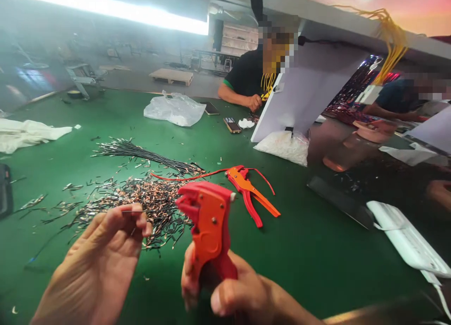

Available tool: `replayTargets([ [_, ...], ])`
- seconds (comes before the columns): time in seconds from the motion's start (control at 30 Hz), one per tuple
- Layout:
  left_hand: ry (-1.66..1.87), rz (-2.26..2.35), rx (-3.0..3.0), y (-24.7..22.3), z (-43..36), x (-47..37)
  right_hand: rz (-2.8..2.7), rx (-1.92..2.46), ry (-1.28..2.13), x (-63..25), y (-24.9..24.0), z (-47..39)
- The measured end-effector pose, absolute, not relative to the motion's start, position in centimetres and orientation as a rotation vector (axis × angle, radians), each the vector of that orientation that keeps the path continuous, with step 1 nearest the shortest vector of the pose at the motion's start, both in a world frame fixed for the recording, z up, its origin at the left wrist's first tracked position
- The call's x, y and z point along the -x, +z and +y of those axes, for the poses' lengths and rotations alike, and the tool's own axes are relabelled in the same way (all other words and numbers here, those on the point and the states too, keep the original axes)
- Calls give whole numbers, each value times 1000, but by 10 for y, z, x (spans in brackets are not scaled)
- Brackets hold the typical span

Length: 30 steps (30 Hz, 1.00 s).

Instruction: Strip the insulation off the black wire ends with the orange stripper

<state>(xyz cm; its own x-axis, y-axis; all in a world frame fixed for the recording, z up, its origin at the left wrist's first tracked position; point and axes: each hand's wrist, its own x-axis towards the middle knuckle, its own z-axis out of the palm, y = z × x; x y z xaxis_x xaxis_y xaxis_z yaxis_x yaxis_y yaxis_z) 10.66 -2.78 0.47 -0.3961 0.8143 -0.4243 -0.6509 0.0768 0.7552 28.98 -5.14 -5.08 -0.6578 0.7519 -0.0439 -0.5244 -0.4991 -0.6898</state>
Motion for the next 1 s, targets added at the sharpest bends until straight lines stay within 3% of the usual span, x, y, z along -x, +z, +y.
replayTargets([
  [0.17,1582,1146,-300,9,-28,-99,-527,370,2379,-283,-47,-55],
  [0.4,1915,1236,-449,4,-32,-106,-487,345,2382,-281,-43,-53],
  [1.0,1702,1149,-271,5,-28,-106,-779,438,2323,-283,-62,-62],
])
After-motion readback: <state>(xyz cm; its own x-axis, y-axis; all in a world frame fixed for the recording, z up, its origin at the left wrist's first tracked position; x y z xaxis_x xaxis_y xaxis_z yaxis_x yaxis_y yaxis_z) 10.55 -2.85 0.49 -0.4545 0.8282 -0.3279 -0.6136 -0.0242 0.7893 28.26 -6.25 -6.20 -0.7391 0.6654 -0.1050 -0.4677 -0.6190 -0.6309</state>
